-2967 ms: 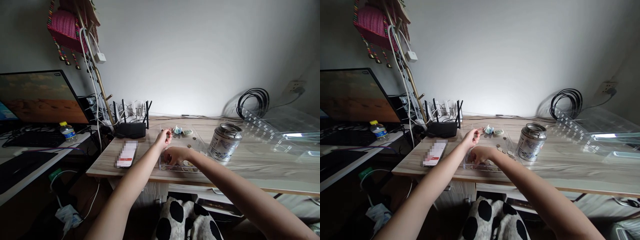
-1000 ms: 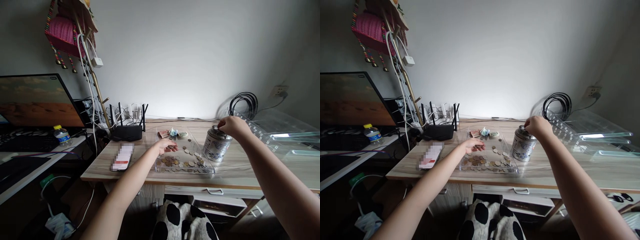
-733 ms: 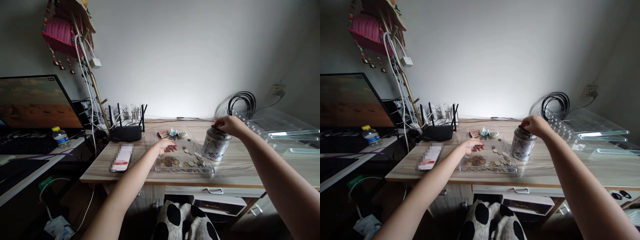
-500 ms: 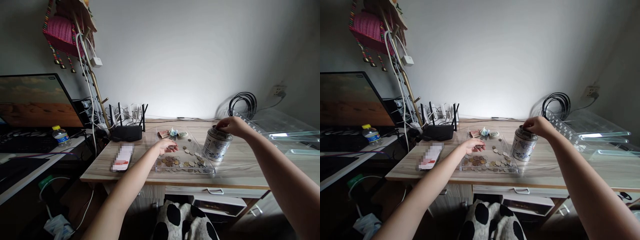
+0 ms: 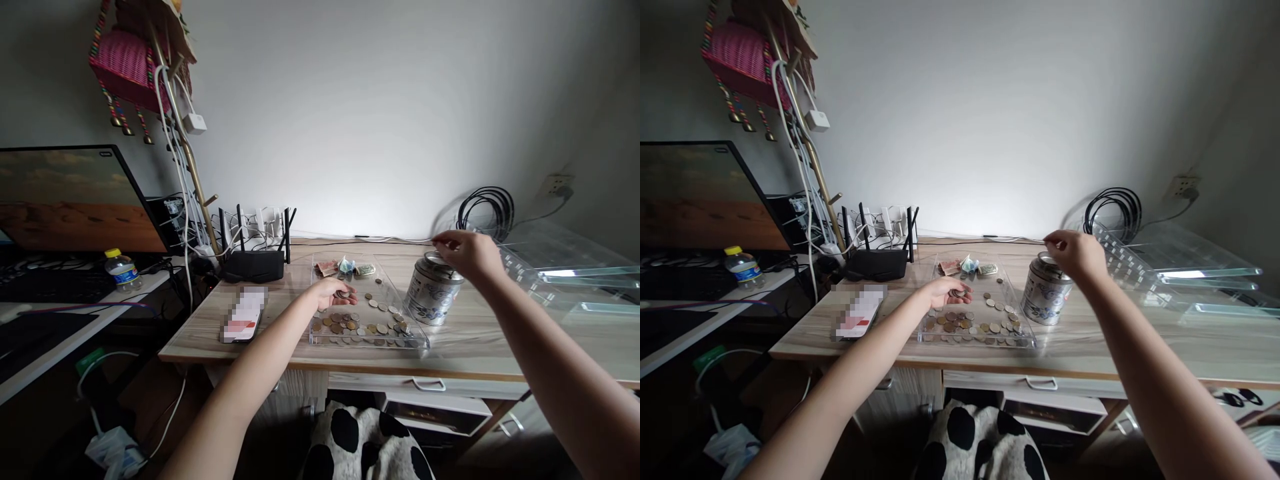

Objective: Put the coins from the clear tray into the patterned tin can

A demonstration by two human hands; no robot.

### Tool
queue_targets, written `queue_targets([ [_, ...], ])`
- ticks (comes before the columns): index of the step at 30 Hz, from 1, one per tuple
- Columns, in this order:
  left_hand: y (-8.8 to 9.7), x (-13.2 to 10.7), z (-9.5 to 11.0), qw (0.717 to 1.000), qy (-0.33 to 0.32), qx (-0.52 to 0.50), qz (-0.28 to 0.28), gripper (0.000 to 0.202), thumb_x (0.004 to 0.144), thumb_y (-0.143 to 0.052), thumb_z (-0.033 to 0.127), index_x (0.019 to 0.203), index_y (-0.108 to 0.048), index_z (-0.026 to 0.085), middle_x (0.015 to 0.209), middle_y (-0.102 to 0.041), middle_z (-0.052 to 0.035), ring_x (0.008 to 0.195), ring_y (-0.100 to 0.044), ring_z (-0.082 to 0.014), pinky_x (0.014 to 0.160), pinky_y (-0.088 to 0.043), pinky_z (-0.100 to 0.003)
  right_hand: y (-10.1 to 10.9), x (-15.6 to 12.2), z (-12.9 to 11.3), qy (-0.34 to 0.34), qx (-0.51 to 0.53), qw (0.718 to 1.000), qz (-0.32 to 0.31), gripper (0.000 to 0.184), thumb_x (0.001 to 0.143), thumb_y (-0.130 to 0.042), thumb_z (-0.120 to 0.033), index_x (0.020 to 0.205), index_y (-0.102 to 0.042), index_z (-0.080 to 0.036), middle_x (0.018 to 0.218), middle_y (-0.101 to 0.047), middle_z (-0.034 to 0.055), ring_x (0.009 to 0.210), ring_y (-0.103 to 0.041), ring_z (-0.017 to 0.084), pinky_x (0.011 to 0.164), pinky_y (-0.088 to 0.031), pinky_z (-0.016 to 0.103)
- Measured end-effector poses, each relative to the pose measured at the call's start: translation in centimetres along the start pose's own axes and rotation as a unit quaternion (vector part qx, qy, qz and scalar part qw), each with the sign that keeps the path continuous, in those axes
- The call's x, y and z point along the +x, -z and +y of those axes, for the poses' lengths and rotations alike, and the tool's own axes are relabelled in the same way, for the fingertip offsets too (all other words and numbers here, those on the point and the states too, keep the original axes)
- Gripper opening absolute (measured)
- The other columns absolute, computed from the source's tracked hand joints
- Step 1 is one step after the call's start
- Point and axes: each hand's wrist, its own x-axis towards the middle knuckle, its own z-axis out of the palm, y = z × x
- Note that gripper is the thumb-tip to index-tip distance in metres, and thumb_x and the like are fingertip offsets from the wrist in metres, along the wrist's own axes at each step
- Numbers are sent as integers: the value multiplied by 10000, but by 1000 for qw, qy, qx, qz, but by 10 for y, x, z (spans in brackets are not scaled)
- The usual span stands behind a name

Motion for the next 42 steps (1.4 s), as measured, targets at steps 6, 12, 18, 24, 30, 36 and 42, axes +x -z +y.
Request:
queue_targets([
  [6, -2, -5, 3, 1000, -3, 26, 0, 130, 683, -608, 164, 761, -588, 62, 700, -625, -92, 579, -589, -90, 440, -408, -129, -50, -47, -72, 149, 132, 966, -164, 242, 730, -462, -373, 834, -634, -240, 733, -639, 13, 551, -550, 116, 474, -427, 236],
  [12, -5, 0, 1, 994, -10, 89, 60, 251, 674, -613, 319, 775, -562, 94, 510, -541, 3, 369, -424, -9, 310, -205, -102, -101, -59, -90, 140, 173, 948, -226, 231, 668, -508, -466, 704, -615, -264, 663, -625, -2, 576, -565, 169, 507, -454, 307],
  [18, -6, 0, 1, 996, 9, 85, 24, 247, 767, -499, 314, 833, -546, 80, 625, -615, -85, 422, -507, -50, 304, -220, -110, -117, -53, -79, 73, 216, 926, -302, 187, 672, -515, -405, 600, -584, -247, 537, -606, -20, 494, -549, 147, 421, -424, 272],
  [24, -4, -2, 3, 1000, 9, -1, 5, 102, 750, -458, 73, 798, -547, 66, 678, -618, -89, 603, -600, -111, 475, -429, -158, -80, -51, -73, 63, 156, 974, -152, 181, 688, -514, -375, 698, -625, -233, 672, -644, -2, 581, -572, 141, 502, -430, 249],
  [30, -4, -1, 3, 999, -1, 18, 45, 113, 785, -455, 134, 778, -552, 78, 670, -608, -62, 436, -474, -22, 362, -286, -118, -6, -17, -7, -19, -7, 999, 26, 238, 676, -531, -365, 818, -664, -228, 746, -646, 49, 652, -564, 186, 545, -406, 289],
  [36, -6, -4, 3, 997, 1, 77, 1, 165, 770, -492, 238, 745, -546, 84, 612, -568, -30, 343, -327, 5, 321, -115, -143, -1, 13, 39, 3, -28, 989, -143, 99, 626, -595, -193, 685, -670, -220, 680, -636, 48, 672, -571, 193, 632, -418, 312],
  [42, -2, -1, 1, 996, -13, 92, 11, 218, 713, -558, 320, 729, -547, 103, 600, -539, -1, 343, -308, 9, 329, -91, -154, 2, 19, 31, 20, -31, 979, -200, 113, 591, -625, -185, 690, -678, -201, 654, -644, 36, 615, -573, 166, 582, -419, 269],
])
